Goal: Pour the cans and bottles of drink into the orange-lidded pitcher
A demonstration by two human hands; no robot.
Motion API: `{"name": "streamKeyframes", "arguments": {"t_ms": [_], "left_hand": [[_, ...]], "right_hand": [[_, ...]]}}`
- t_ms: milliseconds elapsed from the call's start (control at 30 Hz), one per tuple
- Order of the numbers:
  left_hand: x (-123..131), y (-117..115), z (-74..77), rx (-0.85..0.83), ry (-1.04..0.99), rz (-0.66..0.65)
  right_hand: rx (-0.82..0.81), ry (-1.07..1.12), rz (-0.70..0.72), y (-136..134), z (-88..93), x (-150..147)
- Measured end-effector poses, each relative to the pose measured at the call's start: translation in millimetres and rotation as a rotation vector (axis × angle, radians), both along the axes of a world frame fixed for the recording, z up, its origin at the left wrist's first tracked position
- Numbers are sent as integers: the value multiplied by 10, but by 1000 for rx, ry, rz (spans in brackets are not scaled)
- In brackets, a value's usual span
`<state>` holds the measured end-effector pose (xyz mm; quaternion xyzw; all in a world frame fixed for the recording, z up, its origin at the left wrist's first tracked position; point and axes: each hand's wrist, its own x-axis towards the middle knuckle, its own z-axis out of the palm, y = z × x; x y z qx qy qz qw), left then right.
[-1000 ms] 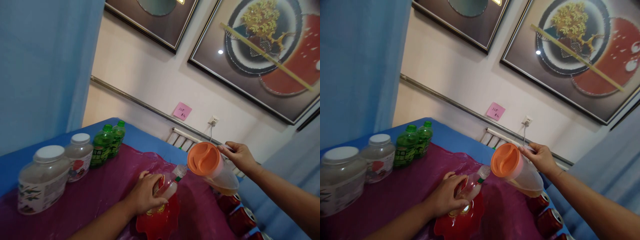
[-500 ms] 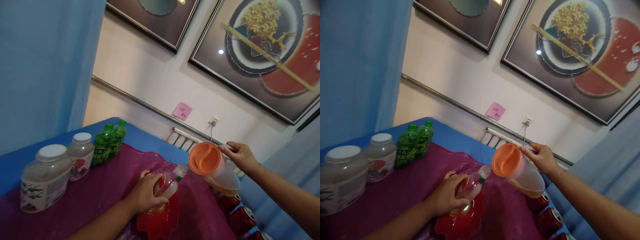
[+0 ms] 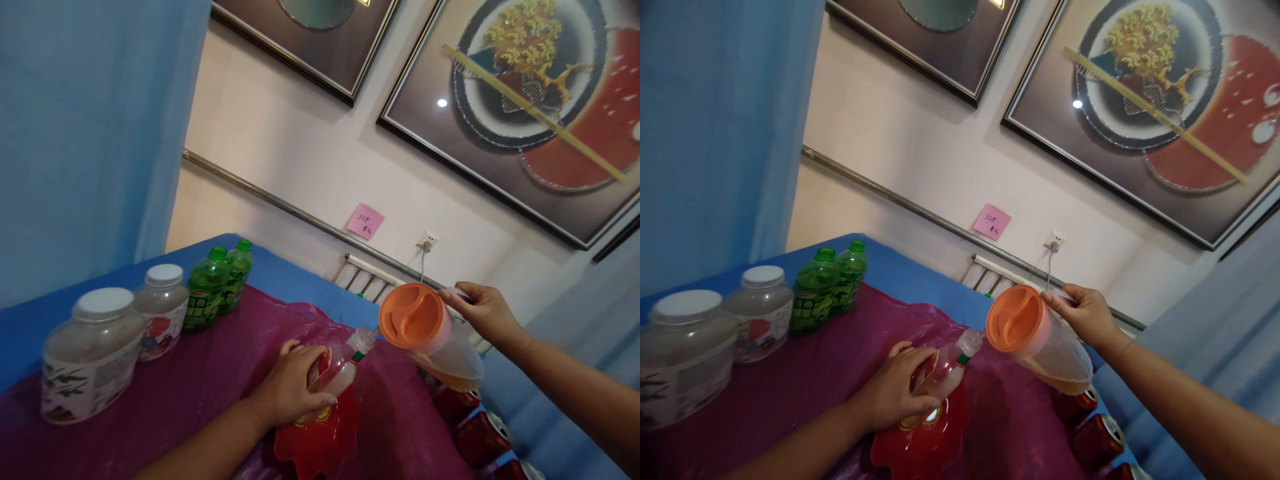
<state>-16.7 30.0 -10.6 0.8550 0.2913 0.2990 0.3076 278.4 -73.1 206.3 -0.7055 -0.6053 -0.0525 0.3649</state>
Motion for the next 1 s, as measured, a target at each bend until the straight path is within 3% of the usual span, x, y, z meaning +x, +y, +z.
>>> {"name": "streamKeyframes", "arguments": {"t_ms": [1000], "left_hand": [[6,-6,6,-6,-12,2]], "right_hand": [[-25,-28,3,0,4,24]]}}
